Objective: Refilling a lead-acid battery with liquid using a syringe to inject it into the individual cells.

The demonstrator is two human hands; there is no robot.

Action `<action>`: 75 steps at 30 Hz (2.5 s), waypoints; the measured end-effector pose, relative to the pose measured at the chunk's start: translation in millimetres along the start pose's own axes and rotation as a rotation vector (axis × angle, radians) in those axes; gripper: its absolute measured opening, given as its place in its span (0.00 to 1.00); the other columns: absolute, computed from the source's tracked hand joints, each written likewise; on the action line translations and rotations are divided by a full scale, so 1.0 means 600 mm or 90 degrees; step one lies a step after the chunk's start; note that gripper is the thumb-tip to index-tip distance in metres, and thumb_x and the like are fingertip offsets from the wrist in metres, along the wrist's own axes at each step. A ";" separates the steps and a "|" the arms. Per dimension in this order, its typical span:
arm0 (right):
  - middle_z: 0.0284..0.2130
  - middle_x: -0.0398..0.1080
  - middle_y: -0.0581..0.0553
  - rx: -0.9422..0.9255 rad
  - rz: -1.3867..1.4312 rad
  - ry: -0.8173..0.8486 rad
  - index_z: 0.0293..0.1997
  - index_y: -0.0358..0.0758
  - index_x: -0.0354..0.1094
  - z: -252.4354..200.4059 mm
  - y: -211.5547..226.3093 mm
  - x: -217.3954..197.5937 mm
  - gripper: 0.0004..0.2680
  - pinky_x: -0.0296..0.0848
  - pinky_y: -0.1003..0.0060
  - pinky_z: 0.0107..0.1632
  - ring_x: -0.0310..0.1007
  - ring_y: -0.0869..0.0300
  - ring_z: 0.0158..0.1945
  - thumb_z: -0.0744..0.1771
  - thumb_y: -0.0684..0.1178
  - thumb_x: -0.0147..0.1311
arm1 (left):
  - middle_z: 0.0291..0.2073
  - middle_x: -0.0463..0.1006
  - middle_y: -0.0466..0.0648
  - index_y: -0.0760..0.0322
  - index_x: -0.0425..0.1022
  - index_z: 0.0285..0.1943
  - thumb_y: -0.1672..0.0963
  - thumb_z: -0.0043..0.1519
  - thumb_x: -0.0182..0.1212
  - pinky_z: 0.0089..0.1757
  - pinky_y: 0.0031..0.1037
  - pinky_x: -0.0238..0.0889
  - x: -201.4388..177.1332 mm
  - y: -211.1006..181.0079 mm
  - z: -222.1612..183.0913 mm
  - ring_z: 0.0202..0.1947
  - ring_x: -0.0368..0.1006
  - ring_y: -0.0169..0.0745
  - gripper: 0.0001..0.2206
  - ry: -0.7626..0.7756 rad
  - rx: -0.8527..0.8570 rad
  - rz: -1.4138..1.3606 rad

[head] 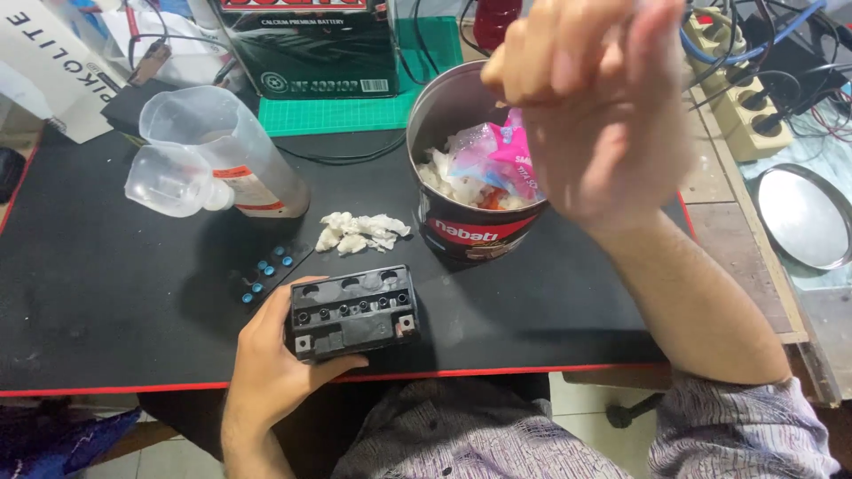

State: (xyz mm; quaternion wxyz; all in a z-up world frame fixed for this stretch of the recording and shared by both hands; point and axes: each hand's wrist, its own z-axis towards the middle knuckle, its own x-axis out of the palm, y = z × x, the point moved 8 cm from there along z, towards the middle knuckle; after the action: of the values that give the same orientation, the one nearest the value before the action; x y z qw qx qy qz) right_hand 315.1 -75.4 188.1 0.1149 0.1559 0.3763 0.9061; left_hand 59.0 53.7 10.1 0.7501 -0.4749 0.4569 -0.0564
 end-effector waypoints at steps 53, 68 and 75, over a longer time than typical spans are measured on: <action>0.24 0.43 0.51 -0.011 0.024 0.062 0.36 0.41 0.52 -0.007 -0.018 -0.036 0.08 0.39 0.61 0.30 0.29 0.63 0.22 0.65 0.53 0.37 | 0.47 0.83 0.43 0.59 0.75 0.56 0.52 0.30 0.88 0.51 0.26 0.69 0.002 0.000 0.004 0.48 0.80 0.36 0.41 0.022 -0.020 -0.023; 0.21 0.33 0.51 0.060 0.017 0.180 0.43 0.47 0.56 -0.010 -0.016 -0.021 0.11 0.39 0.63 0.32 0.28 0.63 0.24 0.70 0.61 0.36 | 0.49 0.83 0.42 0.57 0.74 0.58 0.52 0.32 0.87 0.52 0.27 0.69 -0.002 -0.011 0.001 0.50 0.80 0.37 0.40 0.020 -0.017 -0.029; 0.21 0.31 0.44 0.129 0.747 -0.254 0.21 0.26 0.37 0.001 -0.042 -0.052 0.12 0.37 0.47 0.26 0.31 0.50 0.21 0.64 0.45 0.31 | 0.53 0.79 0.46 0.60 0.71 0.60 0.48 0.38 0.84 0.56 0.30 0.65 -0.003 -0.016 -0.002 0.54 0.77 0.41 0.40 0.016 0.087 -0.013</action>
State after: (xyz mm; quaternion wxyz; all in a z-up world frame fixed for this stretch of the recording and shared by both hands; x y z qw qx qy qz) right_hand 346.5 -67.8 164.0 -0.3489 0.5128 0.2830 0.7316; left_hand 60.7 48.4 18.4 0.7741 -0.4266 0.4567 -0.1009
